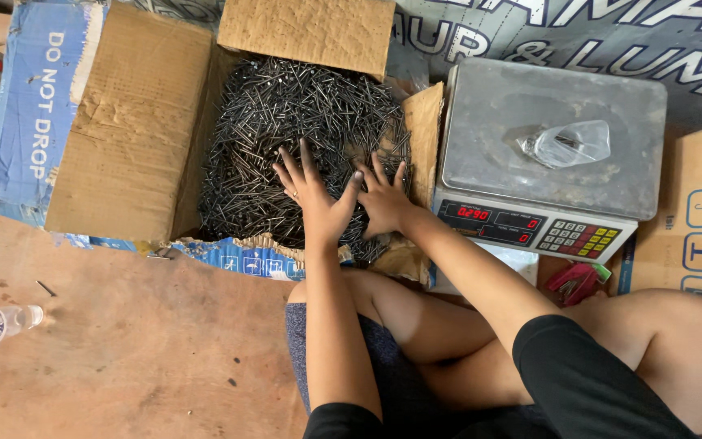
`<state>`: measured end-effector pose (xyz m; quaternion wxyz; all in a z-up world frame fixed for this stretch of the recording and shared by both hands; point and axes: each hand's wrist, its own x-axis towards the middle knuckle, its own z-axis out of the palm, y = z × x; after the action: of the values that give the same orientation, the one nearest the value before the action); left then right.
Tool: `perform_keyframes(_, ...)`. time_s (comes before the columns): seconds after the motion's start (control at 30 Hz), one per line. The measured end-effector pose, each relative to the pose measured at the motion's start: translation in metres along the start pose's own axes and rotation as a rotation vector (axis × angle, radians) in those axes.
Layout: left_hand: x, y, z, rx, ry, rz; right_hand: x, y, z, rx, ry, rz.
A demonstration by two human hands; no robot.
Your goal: The person scoops nails from a large cardboard box and places them into a small plastic bag on a digital scale. They repeat this process multiple times, adjusting the bag on the scale to check the weight.
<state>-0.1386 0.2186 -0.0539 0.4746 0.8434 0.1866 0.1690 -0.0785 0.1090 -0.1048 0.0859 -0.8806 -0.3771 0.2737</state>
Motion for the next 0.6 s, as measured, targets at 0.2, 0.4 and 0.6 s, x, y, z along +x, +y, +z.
perform_keyframes(0.2, 0.0, 0.003, 0.001, 0.005, -0.008, 0.001, -0.001, -0.005, -0.007, 0.075, 0.058, -0.049)
perform_keyframes(0.4, 0.001, 0.007, -0.002, -0.02, 0.0, 0.012, -0.009, -0.011, -0.004, 0.05, 0.117, -0.138)
perform_keyframes(0.6, 0.0, 0.011, -0.005, -0.043, -0.013, 0.012, -0.007, -0.016, -0.005, -0.074, 0.139, -0.152)
